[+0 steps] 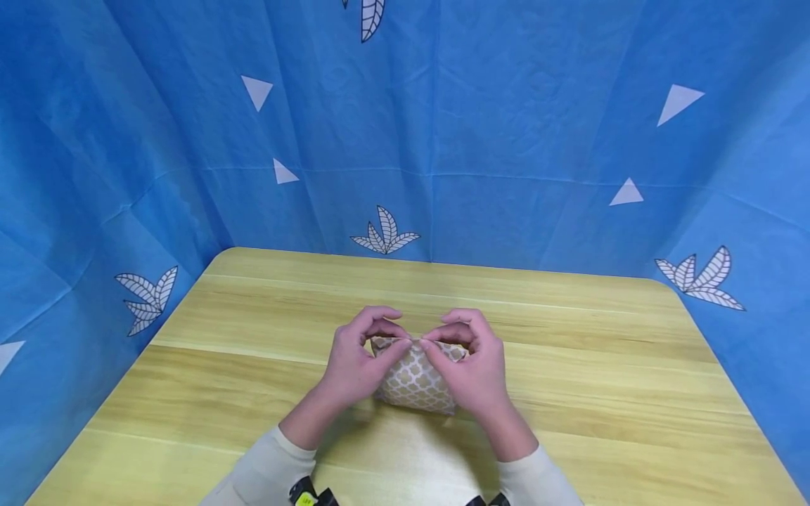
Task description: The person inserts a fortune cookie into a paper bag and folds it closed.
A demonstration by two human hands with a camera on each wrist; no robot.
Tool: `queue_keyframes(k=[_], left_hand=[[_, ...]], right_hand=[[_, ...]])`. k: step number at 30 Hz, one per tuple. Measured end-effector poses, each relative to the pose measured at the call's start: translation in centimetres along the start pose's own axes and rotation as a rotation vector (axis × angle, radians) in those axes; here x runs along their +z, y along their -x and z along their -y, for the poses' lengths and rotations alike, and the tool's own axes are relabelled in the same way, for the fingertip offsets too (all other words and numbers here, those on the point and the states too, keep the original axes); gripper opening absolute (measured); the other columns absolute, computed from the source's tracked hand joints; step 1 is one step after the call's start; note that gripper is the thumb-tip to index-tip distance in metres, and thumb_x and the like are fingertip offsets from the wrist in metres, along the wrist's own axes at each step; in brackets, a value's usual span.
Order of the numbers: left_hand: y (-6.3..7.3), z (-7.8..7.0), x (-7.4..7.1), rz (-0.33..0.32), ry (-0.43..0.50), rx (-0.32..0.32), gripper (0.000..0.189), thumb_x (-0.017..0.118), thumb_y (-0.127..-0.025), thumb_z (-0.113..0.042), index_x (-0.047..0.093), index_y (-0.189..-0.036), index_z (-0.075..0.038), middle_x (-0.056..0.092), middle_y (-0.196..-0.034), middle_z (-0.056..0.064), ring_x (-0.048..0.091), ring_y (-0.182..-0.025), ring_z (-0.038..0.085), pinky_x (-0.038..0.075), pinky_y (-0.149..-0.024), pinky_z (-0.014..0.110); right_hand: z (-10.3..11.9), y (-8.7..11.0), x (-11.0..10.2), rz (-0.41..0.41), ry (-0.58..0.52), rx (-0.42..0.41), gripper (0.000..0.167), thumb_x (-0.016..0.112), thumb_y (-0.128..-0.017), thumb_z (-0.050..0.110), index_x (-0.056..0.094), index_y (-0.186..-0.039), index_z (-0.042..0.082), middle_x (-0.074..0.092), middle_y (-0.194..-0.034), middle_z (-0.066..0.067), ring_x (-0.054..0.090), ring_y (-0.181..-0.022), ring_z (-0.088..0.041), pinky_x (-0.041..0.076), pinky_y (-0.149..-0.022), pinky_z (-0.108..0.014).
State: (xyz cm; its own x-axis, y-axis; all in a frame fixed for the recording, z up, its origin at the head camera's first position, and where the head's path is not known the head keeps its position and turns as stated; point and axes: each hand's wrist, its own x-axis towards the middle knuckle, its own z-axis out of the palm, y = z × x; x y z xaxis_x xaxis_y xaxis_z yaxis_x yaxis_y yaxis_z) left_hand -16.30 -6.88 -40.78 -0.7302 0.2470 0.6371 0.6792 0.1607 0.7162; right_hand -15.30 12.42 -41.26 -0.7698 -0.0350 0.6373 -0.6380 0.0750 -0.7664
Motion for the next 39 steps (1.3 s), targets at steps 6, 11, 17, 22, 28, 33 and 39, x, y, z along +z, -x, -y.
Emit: queue_keyframes(k=[6, 11, 17, 22, 28, 33, 39], left_hand=[[0.0, -0.3, -0.1, 0.013, -0.005, 0.02, 0.032, 0.076, -0.086, 0.001, 0.059, -0.113, -0.004, 0.073, -0.092, 0.008, 0.07, -0.085, 0.02, 0.057, -0.072, 0.031], [0.1, -0.5, -0.5, -0.021, -0.017, 0.018, 0.032, 0.076, -0.084, 0.004, 0.059, -0.11, -0.004, 0.072, -0.091, 0.008, 0.069, -0.082, 0.021, 0.054, -0.059, 0.028], [0.1, -0.4, -1.1, -0.042, -0.008, 0.021, 0.03, 0.075, -0.085, 0.003, 0.059, -0.109, -0.005, 0.071, -0.091, 0.006, 0.068, -0.083, 0.02, 0.056, -0.073, 0.034], [0.1, -0.1, -1.1, -0.028, 0.018, 0.025, 0.029, 0.074, -0.086, 0.002, 0.058, -0.11, -0.004, 0.072, -0.092, 0.006, 0.068, -0.083, 0.016, 0.056, -0.074, 0.032], [0.0, -0.1, -1.0, -0.02, 0.02, 0.035, 0.031, 0.075, -0.086, -0.002, 0.057, -0.111, -0.004, 0.073, -0.091, 0.008, 0.069, -0.085, 0.015, 0.056, -0.079, 0.032], [-0.3, -0.6, -1.0, 0.019, -0.025, 0.038, 0.034, 0.075, -0.085, 0.003, 0.057, -0.113, -0.004, 0.073, -0.093, 0.007, 0.07, -0.087, 0.016, 0.056, -0.068, 0.026], [-1.1, -1.9, -1.1, 0.127, -0.142, 0.073, 0.032, 0.072, -0.09, 0.001, 0.058, -0.118, -0.005, 0.073, -0.094, 0.004, 0.069, -0.088, 0.013, 0.053, -0.061, 0.016]], right_hand=[[0.4, 0.3, -1.1, 0.013, 0.012, 0.026, 0.04, 0.075, -0.072, -0.023, 0.051, -0.101, -0.011, 0.071, -0.079, -0.015, 0.07, -0.075, -0.016, 0.055, -0.079, -0.026], [0.4, 0.5, -2.6, -0.018, 0.035, 0.036, 0.04, 0.073, -0.071, -0.026, 0.051, -0.101, -0.012, 0.071, -0.078, -0.014, 0.069, -0.075, -0.015, 0.055, -0.077, -0.024], [0.4, 0.5, -3.5, -0.037, -0.005, 0.034, 0.038, 0.07, -0.071, -0.028, 0.051, -0.101, -0.014, 0.069, -0.077, -0.018, 0.068, -0.075, -0.015, 0.055, -0.074, -0.024], [0.3, 0.4, -3.2, -0.022, -0.117, -0.018, 0.036, 0.066, -0.073, -0.029, 0.05, -0.103, -0.017, 0.069, -0.08, -0.018, 0.068, -0.077, -0.017, 0.055, -0.074, -0.024], [0.4, 0.6, -1.9, 0.036, -0.104, 0.04, 0.039, 0.07, -0.076, -0.025, 0.05, -0.108, -0.016, 0.07, -0.087, -0.019, 0.069, -0.082, -0.017, 0.055, -0.077, -0.026], [0.5, 0.6, -1.1, 0.028, -0.074, 0.037, 0.034, 0.07, -0.076, -0.025, 0.053, -0.103, -0.013, 0.07, -0.083, -0.017, 0.07, -0.078, -0.015, 0.056, -0.075, -0.026], [0.6, 0.3, -0.7, 0.04, -0.107, 0.009, 0.033, 0.073, -0.075, -0.023, 0.052, -0.1, -0.014, 0.069, -0.079, -0.02, 0.071, -0.077, -0.016, 0.057, -0.076, -0.027]])
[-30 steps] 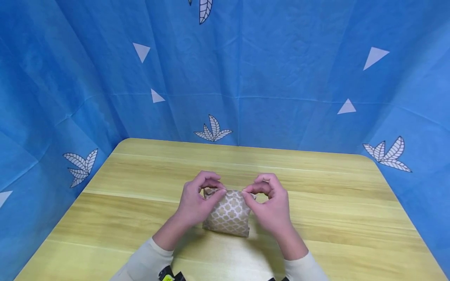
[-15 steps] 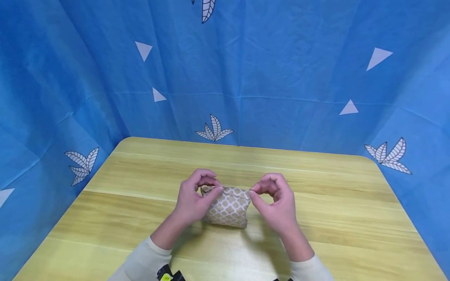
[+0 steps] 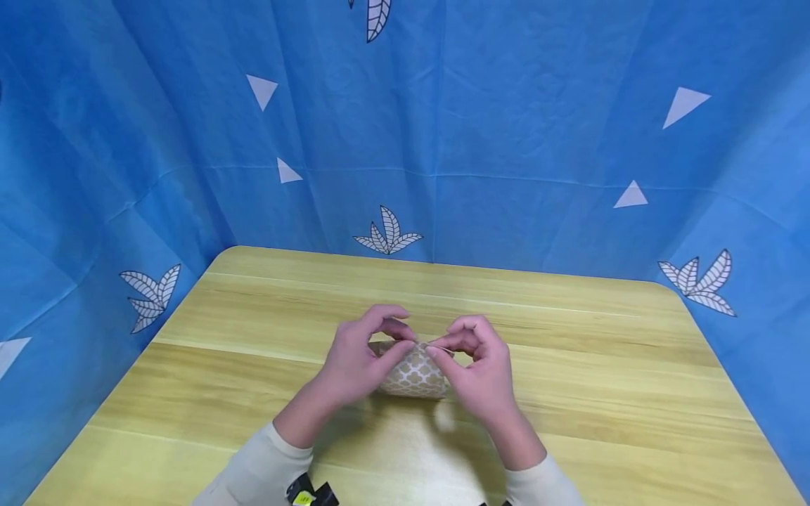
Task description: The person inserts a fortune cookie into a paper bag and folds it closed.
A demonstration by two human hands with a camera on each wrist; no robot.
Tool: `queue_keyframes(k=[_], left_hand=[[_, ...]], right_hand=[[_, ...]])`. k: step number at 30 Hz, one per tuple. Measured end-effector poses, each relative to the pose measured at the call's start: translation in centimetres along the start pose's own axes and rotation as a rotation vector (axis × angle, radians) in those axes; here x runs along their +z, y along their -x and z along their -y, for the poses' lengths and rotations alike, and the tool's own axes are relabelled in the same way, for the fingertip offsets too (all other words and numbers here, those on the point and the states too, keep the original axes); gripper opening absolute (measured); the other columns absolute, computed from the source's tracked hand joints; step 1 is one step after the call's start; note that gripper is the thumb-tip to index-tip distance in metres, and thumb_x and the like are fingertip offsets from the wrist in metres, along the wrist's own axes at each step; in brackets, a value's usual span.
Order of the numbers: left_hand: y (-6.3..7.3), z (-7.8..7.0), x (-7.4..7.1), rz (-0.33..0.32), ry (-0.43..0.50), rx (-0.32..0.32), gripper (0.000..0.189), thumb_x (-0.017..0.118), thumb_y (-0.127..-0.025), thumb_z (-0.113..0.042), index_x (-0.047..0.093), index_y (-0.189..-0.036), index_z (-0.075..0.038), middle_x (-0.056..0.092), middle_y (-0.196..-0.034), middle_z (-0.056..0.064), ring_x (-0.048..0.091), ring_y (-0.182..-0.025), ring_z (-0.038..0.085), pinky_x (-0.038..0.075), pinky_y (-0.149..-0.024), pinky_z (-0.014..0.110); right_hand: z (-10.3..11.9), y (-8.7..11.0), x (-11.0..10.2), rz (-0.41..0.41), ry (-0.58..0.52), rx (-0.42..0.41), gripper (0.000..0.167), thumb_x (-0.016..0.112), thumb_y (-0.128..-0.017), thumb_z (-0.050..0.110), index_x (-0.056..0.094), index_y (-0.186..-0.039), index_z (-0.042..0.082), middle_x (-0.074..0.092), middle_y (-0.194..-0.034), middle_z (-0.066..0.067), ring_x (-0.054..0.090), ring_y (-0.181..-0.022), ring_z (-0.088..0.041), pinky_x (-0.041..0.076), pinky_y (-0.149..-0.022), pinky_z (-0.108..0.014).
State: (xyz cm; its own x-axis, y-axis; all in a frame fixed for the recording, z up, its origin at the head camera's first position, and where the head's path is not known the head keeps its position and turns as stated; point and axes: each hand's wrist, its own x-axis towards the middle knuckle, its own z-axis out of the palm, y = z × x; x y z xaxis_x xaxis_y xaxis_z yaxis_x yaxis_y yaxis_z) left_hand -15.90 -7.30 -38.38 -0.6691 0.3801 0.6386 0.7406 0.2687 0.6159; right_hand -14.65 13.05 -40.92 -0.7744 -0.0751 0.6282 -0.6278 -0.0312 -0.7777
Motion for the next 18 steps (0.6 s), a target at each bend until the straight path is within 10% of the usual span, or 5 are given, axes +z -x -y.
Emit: queue_keyframes(k=[18], left_hand=[[0.07, -0.51, -0.92, 0.031, -0.076, -0.071, 0.037, 0.071, -0.089, 0.002, 0.055, -0.121, -0.007, 0.071, -0.091, 0.002, 0.069, -0.084, 0.013, 0.055, -0.066, 0.02]], right_hand=[[-0.15, 0.22, -0.19, -0.037, 0.099, 0.026, 0.033, 0.076, -0.071, -0.023, 0.055, -0.092, -0.007, 0.071, -0.077, -0.008, 0.071, -0.075, -0.019, 0.057, -0.077, -0.029]])
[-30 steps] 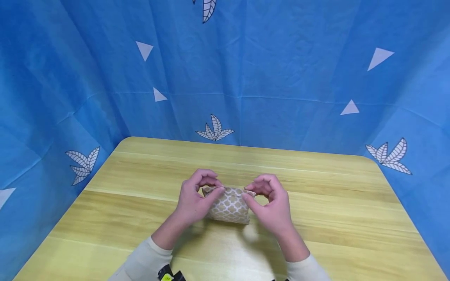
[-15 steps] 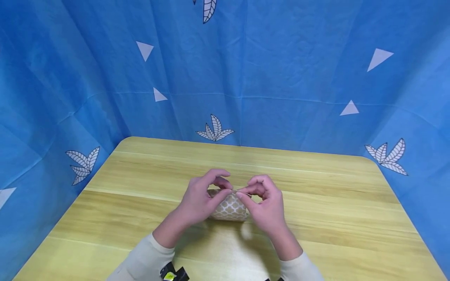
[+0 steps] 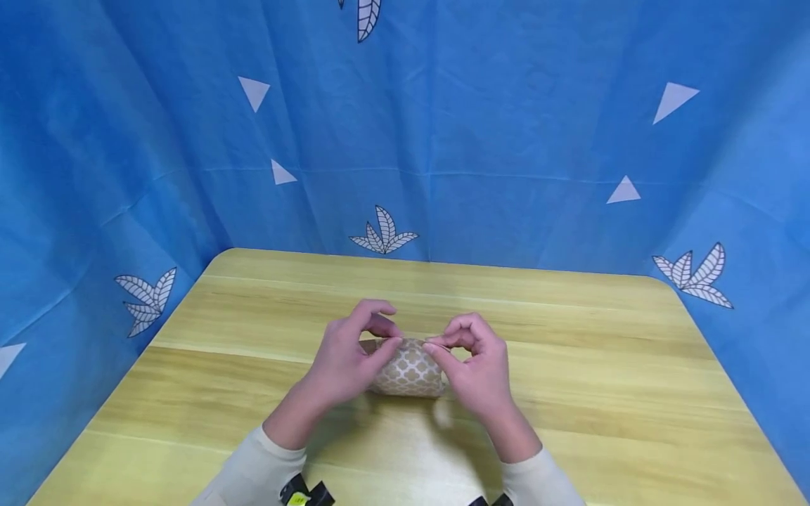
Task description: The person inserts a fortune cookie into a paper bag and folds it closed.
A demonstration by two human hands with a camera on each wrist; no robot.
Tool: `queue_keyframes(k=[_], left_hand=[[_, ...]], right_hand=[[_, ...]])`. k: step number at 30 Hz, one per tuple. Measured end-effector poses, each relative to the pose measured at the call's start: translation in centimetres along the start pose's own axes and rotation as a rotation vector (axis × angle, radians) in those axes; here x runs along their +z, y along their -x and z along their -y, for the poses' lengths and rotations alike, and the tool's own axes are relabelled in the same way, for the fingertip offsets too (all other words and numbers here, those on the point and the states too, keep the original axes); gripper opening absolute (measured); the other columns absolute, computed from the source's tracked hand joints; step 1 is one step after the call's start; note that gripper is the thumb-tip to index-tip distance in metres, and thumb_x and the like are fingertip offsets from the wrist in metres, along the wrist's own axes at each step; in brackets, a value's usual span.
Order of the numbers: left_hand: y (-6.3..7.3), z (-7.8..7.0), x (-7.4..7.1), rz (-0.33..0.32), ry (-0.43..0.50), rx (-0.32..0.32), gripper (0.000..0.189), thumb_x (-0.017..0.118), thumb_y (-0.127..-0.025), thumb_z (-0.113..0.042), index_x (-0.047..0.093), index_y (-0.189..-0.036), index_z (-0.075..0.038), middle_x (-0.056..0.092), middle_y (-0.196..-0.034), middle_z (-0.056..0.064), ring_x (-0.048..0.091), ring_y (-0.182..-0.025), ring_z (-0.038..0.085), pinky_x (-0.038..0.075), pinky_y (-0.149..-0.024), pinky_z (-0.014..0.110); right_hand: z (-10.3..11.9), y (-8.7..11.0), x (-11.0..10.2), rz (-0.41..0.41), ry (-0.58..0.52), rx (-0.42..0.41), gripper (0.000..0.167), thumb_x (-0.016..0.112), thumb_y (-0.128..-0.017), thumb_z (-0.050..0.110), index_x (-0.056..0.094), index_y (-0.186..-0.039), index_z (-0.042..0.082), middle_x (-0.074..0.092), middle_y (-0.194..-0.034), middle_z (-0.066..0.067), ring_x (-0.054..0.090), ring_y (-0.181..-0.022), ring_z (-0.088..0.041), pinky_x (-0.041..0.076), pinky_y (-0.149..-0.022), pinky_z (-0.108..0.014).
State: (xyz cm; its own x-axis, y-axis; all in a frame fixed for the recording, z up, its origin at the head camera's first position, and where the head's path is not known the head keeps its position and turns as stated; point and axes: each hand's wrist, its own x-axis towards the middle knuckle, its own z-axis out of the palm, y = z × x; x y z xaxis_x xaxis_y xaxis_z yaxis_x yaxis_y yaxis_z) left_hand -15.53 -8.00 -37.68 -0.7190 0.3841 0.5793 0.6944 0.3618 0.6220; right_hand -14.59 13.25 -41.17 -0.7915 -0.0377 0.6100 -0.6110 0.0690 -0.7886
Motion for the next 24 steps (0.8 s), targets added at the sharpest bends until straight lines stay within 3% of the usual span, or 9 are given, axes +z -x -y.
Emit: queue_keyframes(k=[4, 11, 17, 24], left_hand=[[0.3, 0.6, -0.7, -0.043, -0.01, -0.004, 0.038, 0.072, -0.086, 0.004, 0.055, -0.119, -0.005, 0.071, -0.09, 0.002, 0.069, -0.083, 0.013, 0.055, -0.061, 0.024], [0.8, 1.4, -1.8, -0.089, 0.013, -0.013, 0.04, 0.072, -0.085, 0.006, 0.052, -0.118, -0.005, 0.07, -0.088, 0.0, 0.067, -0.077, 0.01, 0.056, -0.07, 0.023], [1.0, 1.7, -1.9, -0.143, 0.085, 0.004, 0.041, 0.074, -0.083, 0.01, 0.052, -0.116, -0.003, 0.072, -0.086, 0.003, 0.069, -0.074, 0.014, 0.057, -0.067, 0.023], [1.2, 2.1, -1.7, -0.183, 0.14, -0.023, 0.04, 0.075, -0.083, 0.01, 0.053, -0.113, -0.003, 0.073, -0.087, 0.008, 0.071, -0.074, 0.018, 0.058, -0.066, 0.026]], right_hand=[[-0.1, -0.1, -0.2, -0.011, 0.014, 0.0, 0.034, 0.076, -0.071, -0.024, 0.055, -0.09, -0.006, 0.071, -0.075, -0.008, 0.071, -0.074, -0.017, 0.057, -0.077, -0.028], [-0.2, -0.1, -0.7, -0.021, 0.008, 0.004, 0.033, 0.075, -0.07, -0.025, 0.055, -0.09, -0.008, 0.07, -0.075, -0.011, 0.07, -0.073, -0.016, 0.057, -0.076, -0.027], [-0.3, -0.1, -0.8, -0.024, 0.005, 0.016, 0.032, 0.075, -0.071, -0.024, 0.055, -0.091, -0.008, 0.069, -0.076, -0.015, 0.071, -0.073, -0.017, 0.057, -0.072, -0.026], [-0.3, 0.0, -0.8, -0.031, 0.017, 0.031, 0.032, 0.075, -0.072, -0.024, 0.055, -0.092, -0.009, 0.07, -0.077, -0.017, 0.07, -0.073, -0.015, 0.057, -0.072, -0.026]])
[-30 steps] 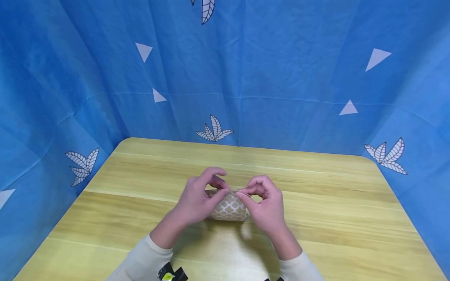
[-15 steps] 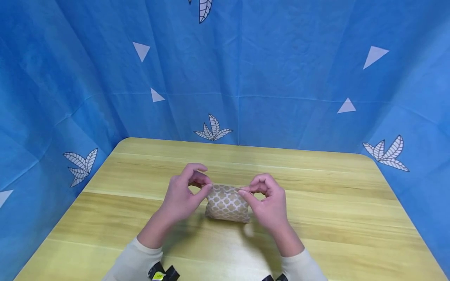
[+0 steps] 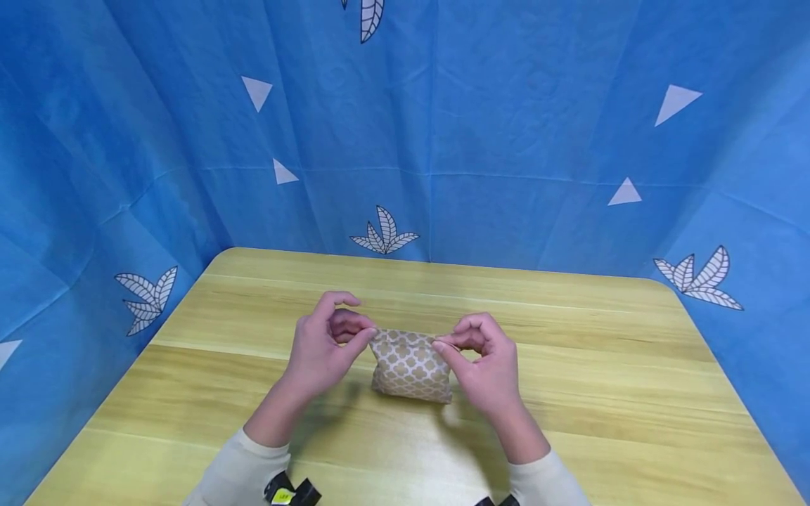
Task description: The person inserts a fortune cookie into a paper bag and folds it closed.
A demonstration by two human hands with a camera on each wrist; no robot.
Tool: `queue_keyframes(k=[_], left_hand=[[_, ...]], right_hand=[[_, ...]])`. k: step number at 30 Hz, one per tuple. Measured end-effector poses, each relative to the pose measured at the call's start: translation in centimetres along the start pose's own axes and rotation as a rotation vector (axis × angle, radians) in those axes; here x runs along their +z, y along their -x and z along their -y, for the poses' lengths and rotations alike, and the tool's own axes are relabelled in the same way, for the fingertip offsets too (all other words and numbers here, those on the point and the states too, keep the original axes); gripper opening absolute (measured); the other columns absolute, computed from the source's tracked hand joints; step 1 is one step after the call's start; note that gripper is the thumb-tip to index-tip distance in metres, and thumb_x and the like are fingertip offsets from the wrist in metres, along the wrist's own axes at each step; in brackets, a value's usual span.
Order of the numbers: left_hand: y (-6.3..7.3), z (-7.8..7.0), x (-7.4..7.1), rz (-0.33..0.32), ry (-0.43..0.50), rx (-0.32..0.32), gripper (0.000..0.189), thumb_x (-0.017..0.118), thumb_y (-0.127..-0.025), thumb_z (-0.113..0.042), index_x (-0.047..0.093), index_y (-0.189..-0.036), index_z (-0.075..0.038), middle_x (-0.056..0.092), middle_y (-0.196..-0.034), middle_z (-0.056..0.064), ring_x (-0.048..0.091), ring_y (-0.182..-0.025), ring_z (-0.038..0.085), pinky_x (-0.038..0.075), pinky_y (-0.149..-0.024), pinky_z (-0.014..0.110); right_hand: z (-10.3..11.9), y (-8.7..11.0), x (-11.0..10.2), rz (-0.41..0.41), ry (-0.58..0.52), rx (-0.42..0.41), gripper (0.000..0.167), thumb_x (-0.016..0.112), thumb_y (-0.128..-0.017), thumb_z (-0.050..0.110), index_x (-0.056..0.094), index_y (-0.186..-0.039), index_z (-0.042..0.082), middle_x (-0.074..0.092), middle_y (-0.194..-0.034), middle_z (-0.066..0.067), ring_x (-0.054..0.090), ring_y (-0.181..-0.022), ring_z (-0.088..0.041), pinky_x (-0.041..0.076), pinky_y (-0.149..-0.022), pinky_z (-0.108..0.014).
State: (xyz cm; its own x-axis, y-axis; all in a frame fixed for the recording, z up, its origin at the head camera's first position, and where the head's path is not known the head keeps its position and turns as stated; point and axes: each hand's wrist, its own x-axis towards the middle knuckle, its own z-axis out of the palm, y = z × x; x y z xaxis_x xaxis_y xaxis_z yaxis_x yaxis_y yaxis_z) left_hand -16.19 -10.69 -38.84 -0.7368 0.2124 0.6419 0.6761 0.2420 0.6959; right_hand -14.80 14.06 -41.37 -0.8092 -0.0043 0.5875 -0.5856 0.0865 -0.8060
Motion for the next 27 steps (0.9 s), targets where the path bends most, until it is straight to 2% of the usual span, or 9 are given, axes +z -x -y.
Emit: queue_keyframes(k=[3, 6, 9, 11, 14, 18, 20, 23, 27], left_hand=[[0.0, 0.0, 0.0, -0.014, -0.007, -0.021, 0.039, 0.074, -0.084, 0.009, 0.052, -0.113, -0.003, 0.073, -0.087, 0.009, 0.071, -0.076, 0.018, 0.058, -0.067, 0.027], [-0.1, 0.0, 0.1, -0.059, -0.045, -0.041, 0.036, 0.073, -0.084, 0.01, 0.052, -0.111, -0.003, 0.072, -0.087, 0.008, 0.07, -0.077, 0.017, 0.058, -0.069, 0.026], [-0.1, 0.1, 0.1, -0.103, -0.092, -0.082, 0.034, 0.072, -0.084, 0.011, 0.053, -0.108, -0.002, 0.072, -0.086, 0.006, 0.07, -0.076, 0.016, 0.058, -0.07, 0.026], [0.0, 0.2, 0.3, -0.102, -0.116, -0.142, 0.032, 0.071, -0.084, 0.011, 0.053, -0.108, -0.003, 0.07, -0.085, 0.004, 0.068, -0.075, 0.014, 0.057, -0.07, 0.025], [0.2, 0.3, 0.8, -0.033, -0.142, -0.266, 0.03, 0.069, -0.086, 0.007, 0.056, -0.11, -0.004, 0.068, -0.089, 0.007, 0.066, -0.078, 0.014, 0.057, -0.069, 0.026], [0.7, 0.6, 1.8, 0.141, -0.245, -0.408, 0.031, 0.072, -0.088, -0.005, 0.061, -0.117, -0.006, 0.065, -0.106, 0.009, 0.064, -0.094, 0.02, 0.055, -0.08, 0.034], [1.0, 0.9, 2.3, 0.223, -0.305, -0.44, 0.036, 0.073, -0.089, -0.013, 0.062, -0.122, -0.007, 0.062, -0.118, 0.009, 0.061, -0.106, 0.026, 0.052, -0.09, 0.041], [1.4, 1.4, 2.9, 0.3, -0.339, -0.475, 0.046, 0.073, -0.09, -0.019, 0.059, -0.131, -0.006, 0.055, -0.133, 0.011, 0.054, -0.12, 0.031, 0.045, -0.1, 0.048], [2.0, 2.1, 3.6, 0.364, -0.326, -0.515, 0.054, 0.074, -0.088, -0.022, 0.055, -0.137, -0.01, 0.046, -0.142, 0.012, 0.052, -0.121, 0.033, 0.045, -0.099, 0.049]], right_hand=[[-0.1, 0.0, 0.1, -0.027, 0.052, -0.007, 0.031, 0.077, -0.073, -0.022, 0.057, -0.092, -0.007, 0.071, -0.077, -0.015, 0.069, -0.07, -0.014, 0.056, -0.068, -0.023], [-0.3, -0.1, 0.1, -0.081, 0.1, 0.018, 0.03, 0.078, -0.073, -0.018, 0.059, -0.092, -0.006, 0.072, -0.078, -0.015, 0.068, -0.067, -0.013, 0.054, -0.063, -0.021], [-0.6, -0.3, 0.1, -0.175, 0.106, 0.098, 0.029, 0.079, -0.075, -0.016, 0.061, -0.095, -0.006, 0.072, -0.079, -0.017, 0.068, -0.066, -0.012, 0.054, -0.061, -0.021], [-0.9, -0.5, 0.0, -0.249, 0.113, 0.164, 0.029, 0.079, -0.076, -0.013, 0.06, -0.097, -0.006, 0.072, -0.08, -0.017, 0.068, -0.066, -0.012, 0.054, -0.061, -0.02], [-1.4, -0.6, -0.2, -0.336, 0.114, 0.277, 0.03, 0.079, -0.079, -0.009, 0.06, -0.101, -0.004, 0.071, -0.082, -0.017, 0.068, -0.068, -0.011, 0.054, -0.06, -0.02], [-2.1, -0.5, -0.4, -0.369, 0.099, 0.428, 0.03, 0.078, -0.083, -0.003, 0.058, -0.104, 0.002, 0.071, -0.088, -0.016, 0.069, -0.071, -0.013, 0.056, -0.061, -0.023], [-2.5, -0.4, -0.5, -0.348, 0.091, 0.495, 0.031, 0.078, -0.084, -0.001, 0.057, -0.107, 0.002, 0.072, -0.09, -0.015, 0.069, -0.073, -0.013, 0.056, -0.064, -0.024], [-3.2, -0.4, -0.8, -0.272, 0.097, 0.577, 0.037, 0.078, -0.086, 0.004, 0.055, -0.115, 0.001, 0.073, -0.09, -0.011, 0.069, -0.075, -0.013, 0.056, -0.066, -0.026], [-4.2, -0.6, -0.9, -0.148, 0.134, 0.637, 0.044, 0.078, -0.086, 0.008, 0.054, -0.122, 0.0, 0.074, -0.087, -0.008, 0.064, -0.07, -0.013, 0.052, -0.06, -0.025]])
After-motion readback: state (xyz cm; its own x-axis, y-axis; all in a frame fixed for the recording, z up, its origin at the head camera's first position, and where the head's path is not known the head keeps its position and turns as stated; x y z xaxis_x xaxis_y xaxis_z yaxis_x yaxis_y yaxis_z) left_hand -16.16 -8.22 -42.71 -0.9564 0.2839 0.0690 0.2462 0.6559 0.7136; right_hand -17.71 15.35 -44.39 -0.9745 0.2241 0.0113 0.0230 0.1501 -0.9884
